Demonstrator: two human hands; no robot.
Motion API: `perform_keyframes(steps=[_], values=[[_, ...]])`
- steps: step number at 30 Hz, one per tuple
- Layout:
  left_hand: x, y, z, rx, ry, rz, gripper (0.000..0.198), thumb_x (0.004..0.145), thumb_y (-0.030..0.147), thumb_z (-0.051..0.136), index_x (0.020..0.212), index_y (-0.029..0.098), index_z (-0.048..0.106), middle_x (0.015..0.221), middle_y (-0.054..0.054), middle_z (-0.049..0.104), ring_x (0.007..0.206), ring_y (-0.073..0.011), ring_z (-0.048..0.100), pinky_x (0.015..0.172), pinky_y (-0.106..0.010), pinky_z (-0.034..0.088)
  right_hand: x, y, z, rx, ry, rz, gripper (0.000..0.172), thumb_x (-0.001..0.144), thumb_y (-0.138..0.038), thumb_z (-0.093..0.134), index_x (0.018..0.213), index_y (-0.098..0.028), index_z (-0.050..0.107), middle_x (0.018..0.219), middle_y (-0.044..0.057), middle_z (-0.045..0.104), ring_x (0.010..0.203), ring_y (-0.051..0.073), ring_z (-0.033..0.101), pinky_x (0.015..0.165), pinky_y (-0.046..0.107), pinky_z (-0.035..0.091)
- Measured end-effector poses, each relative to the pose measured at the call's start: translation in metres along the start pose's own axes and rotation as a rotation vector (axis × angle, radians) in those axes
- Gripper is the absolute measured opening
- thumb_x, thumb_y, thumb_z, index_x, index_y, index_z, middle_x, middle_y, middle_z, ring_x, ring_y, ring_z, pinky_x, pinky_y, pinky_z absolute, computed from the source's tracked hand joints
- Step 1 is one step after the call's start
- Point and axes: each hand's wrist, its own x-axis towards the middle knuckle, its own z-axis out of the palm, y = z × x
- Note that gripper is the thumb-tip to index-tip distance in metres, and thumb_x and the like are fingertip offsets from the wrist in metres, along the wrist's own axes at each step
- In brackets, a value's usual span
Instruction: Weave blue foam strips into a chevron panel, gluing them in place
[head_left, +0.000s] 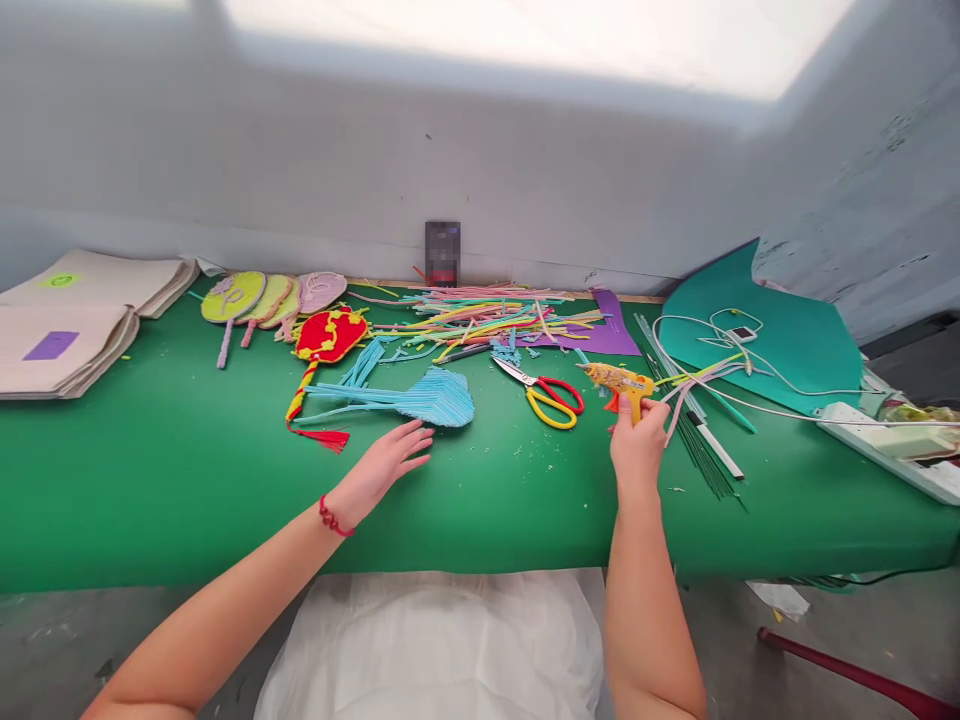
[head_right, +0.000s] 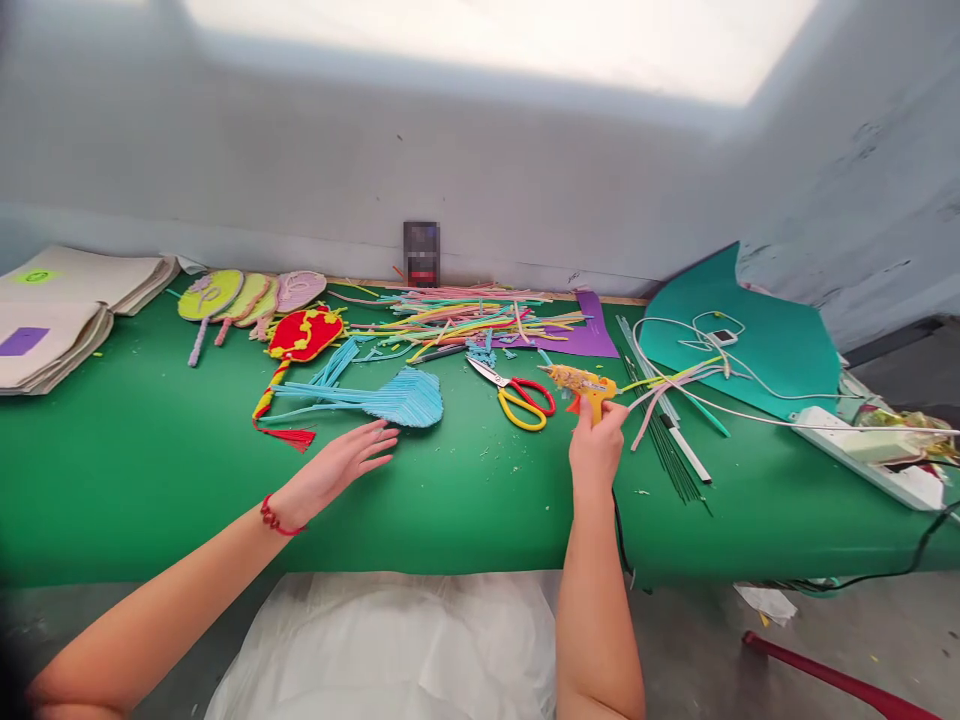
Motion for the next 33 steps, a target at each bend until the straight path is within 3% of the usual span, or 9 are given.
perform_keyframes(steps=[2, 5, 10, 12, 18, 22, 27, 33], values=[[-0.015, 0.002, -0.007, 0.205, 0.013, 0.049, 0.028, 0.077, 0.038, 0.067, 0.101, 0.023, 0.067, 0.116, -0.009, 0.063, 0.111, -0.0260, 0.056, 0.087, -0.036, 0.050, -0.004, -0.015, 0.000, 0.005, -0.010, -0.059, 0.051, 0.082, -0.066, 0.038, 0.103, -0.020, 0.045, 0.089, 0.012, 0.065, 0.073, 0.024, 0.060, 0.064, 0.033, 0.040], [-0.019, 0.009, -0.013, 0.470, 0.060, 0.192, 0.020, 0.074, 0.040, 0.069, 0.081, 0.022, 0.068, 0.090, -0.005, 0.067, 0.087, -0.0224, 0.061, 0.076, -0.032, 0.049, -0.008, -0.040, 0.008, 0.069, -0.140, -0.130, 0.048, 0.081, -0.065, 0.040, 0.100, -0.021, 0.046, 0.091, 0.010, 0.066, 0.076, 0.023, 0.060, 0.065, 0.031, 0.040], [0.016, 0.032, -0.003, 0.611, 0.072, 0.465, 0.022, 0.076, 0.043, 0.065, 0.076, 0.021, 0.065, 0.078, -0.003, 0.066, 0.075, -0.0194, 0.059, 0.071, -0.029, 0.046, -0.014, -0.085, 0.033, 0.127, -0.286, -0.253, 0.044, 0.082, -0.062, 0.042, 0.099, -0.022, 0.046, 0.095, 0.010, 0.066, 0.078, 0.023, 0.060, 0.066, 0.031, 0.040], [0.038, 0.039, 0.000, 0.681, 0.136, 0.614, 0.022, 0.078, 0.042, 0.064, 0.076, 0.021, 0.064, 0.079, -0.003, 0.066, 0.075, -0.0188, 0.059, 0.073, -0.029, 0.046, -0.018, -0.095, 0.046, 0.139, -0.315, -0.284, 0.044, 0.083, -0.062, 0.041, 0.099, -0.021, 0.046, 0.095, 0.011, 0.066, 0.078, 0.024, 0.060, 0.065, 0.031, 0.040], [0.079, 0.024, -0.014, 1.117, 0.234, 0.985, 0.020, 0.091, 0.033, 0.048, 0.086, 0.019, 0.061, 0.088, -0.005, 0.064, 0.088, -0.0202, 0.057, 0.081, -0.034, 0.044, -0.023, -0.082, 0.074, 0.066, -0.448, -0.194, 0.050, 0.077, -0.066, 0.045, 0.099, -0.021, 0.045, 0.093, 0.010, 0.066, 0.081, 0.026, 0.061, 0.065, 0.032, 0.040], [0.082, 0.007, -0.018, 1.245, 0.168, 1.025, 0.016, 0.091, 0.031, 0.049, 0.085, 0.019, 0.059, 0.086, -0.005, 0.064, 0.085, -0.0194, 0.057, 0.078, -0.034, 0.045, -0.022, -0.072, 0.075, 0.036, -0.518, -0.154, 0.053, 0.073, -0.068, 0.049, 0.100, -0.022, 0.045, 0.094, 0.009, 0.066, 0.082, 0.026, 0.062, 0.066, 0.032, 0.040], [0.081, 0.006, -0.012, 1.235, 0.172, 1.030, 0.017, 0.088, 0.035, 0.055, 0.081, 0.019, 0.057, 0.082, -0.003, 0.062, 0.079, -0.0179, 0.055, 0.075, -0.032, 0.045, -0.021, -0.071, 0.076, 0.043, -0.525, -0.143, 0.052, 0.073, -0.068, 0.050, 0.098, -0.023, 0.045, 0.099, 0.008, 0.065, 0.085, 0.025, 0.061, 0.068, 0.031, 0.041], [0.080, 0.000, -0.007, 1.384, 0.026, 1.165, 0.020, 0.094, 0.031, 0.044, 0.101, 0.019, 0.059, 0.095, -0.006, 0.065, 0.088, -0.0170, 0.058, 0.078, -0.030, 0.046, -0.017, -0.067, 0.079, 0.062, -0.504, -0.132, 0.050, 0.074, -0.065, 0.050, 0.099, -0.022, 0.044, 0.103, 0.009, 0.064, 0.089, 0.024, 0.061, 0.072, 0.033, 0.043]])
